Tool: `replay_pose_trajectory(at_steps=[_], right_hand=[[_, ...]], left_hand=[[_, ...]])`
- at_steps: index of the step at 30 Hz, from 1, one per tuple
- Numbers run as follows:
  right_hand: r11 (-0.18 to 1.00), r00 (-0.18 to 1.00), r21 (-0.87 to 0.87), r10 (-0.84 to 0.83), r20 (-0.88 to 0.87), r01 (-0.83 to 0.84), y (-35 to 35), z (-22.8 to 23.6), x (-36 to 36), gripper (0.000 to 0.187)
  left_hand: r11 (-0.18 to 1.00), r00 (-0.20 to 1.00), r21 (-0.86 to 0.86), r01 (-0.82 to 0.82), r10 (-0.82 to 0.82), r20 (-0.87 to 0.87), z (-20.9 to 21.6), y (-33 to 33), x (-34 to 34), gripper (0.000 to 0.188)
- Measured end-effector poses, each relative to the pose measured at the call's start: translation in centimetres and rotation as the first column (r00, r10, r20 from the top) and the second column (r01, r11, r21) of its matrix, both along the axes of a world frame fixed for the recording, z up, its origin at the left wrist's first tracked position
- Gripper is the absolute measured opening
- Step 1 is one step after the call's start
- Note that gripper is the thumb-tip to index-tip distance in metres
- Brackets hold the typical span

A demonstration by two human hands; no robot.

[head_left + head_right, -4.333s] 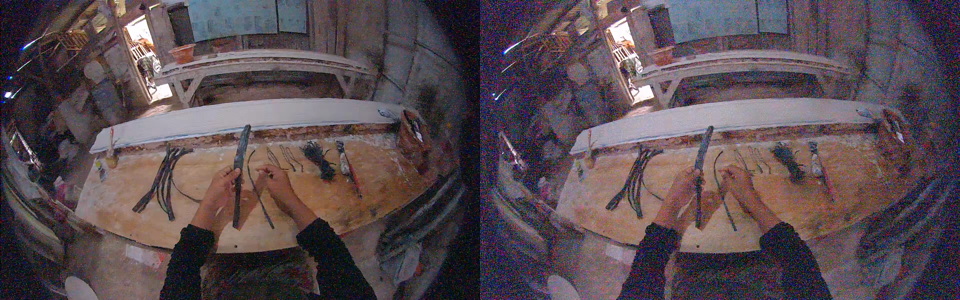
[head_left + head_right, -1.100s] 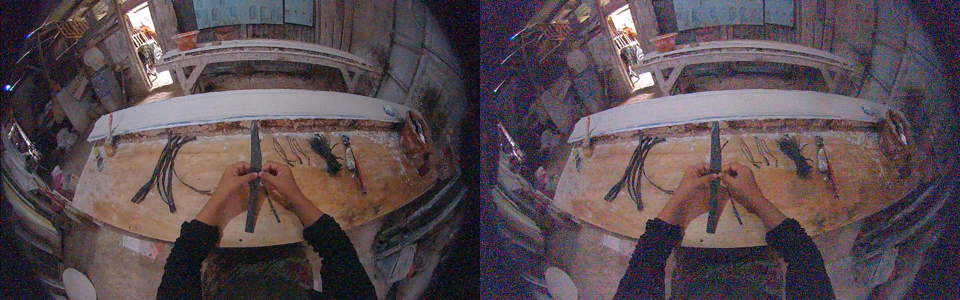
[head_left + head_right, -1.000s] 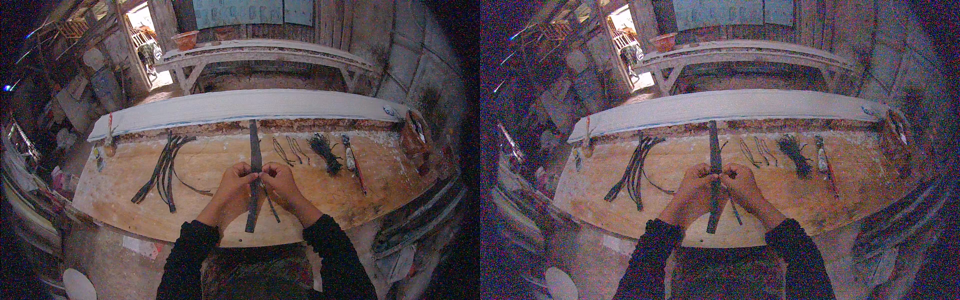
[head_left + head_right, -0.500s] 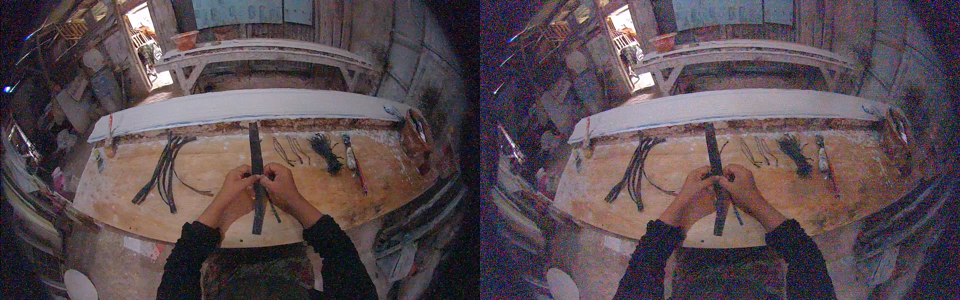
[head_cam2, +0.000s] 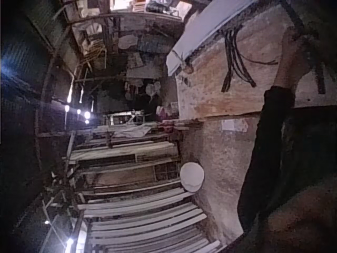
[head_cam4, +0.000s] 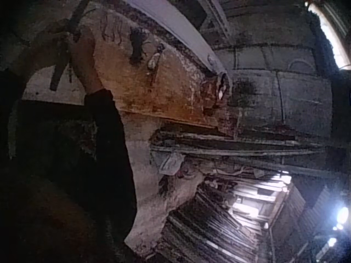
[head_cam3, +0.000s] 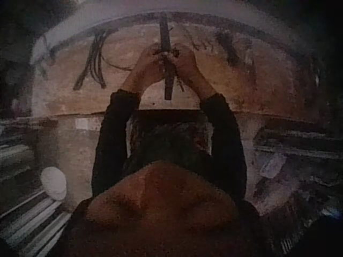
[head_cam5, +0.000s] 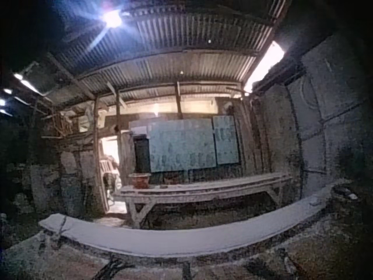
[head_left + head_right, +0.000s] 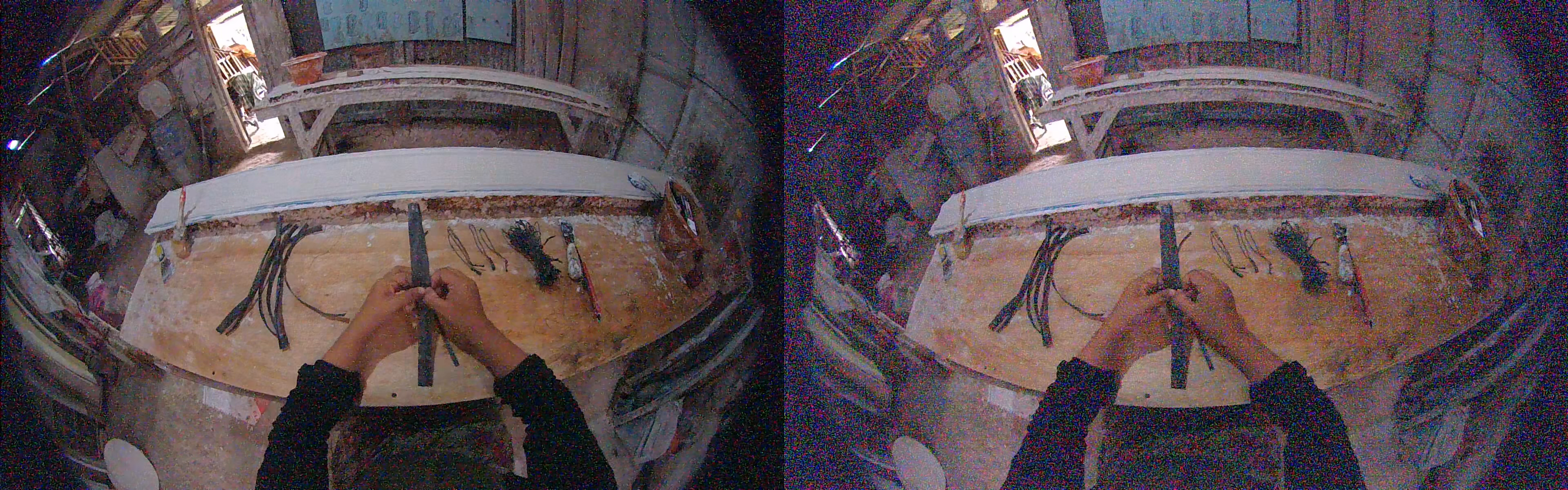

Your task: The person ties black cords into knots at a wooden workbench. They repeatedly pick up cords, form loops, and tighten knots, placing finished pieces on the table.

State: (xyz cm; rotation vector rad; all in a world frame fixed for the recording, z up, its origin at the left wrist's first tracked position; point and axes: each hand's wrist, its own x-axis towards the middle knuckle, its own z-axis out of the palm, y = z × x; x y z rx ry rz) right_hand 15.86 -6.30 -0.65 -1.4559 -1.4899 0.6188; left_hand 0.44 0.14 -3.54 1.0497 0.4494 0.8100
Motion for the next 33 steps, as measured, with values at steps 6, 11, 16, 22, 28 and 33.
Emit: replay_pose_trajectory(at_steps=[6,11,16,22,28,33], right_hand=[[1.000,1.000,-0.020,-0.002,0.023,0.002,-0.3,1.0,-0.1,0.026],[0.999,0.999,0.028,-0.030,0.043,0.029,-0.1,1.1,-0.1,0.012],[0.986,0.998,-0.160,0.053,0.037,-0.046,0.4,0.2,0.8,0.016],[0.968,0.984,-0.252,0.061,0.166,-0.018,0.3,0.2,1.0,0.018],[0.977,0.955,-0.207,0.025,0.297,0.039,0.3,0.8,1.3,0.022],[0.963,0.975,-0.242,-0.062,0.213,0.115,0.6,1.2,1.7,0.019]], left_hand=[[0.958,0.998,-0.285,0.012,0.007,0.064,4.0,-2.7,-0.1,0.017],[0.929,0.995,-0.367,0.049,-0.014,0.096,5.1,-3.2,-0.3,0.015],[0.978,0.987,0.190,0.087,-0.059,-0.148,4.2,0.0,-2.4,0.019],[0.996,0.938,0.060,-0.073,0.048,0.343,3.6,2.3,-6.3,0.019],[0.949,0.649,-0.010,-0.315,0.223,0.727,3.2,4.2,-12.1,0.013],[0.991,0.156,0.117,0.067,-0.126,0.980,5.1,4.4,-16.3,0.011]])
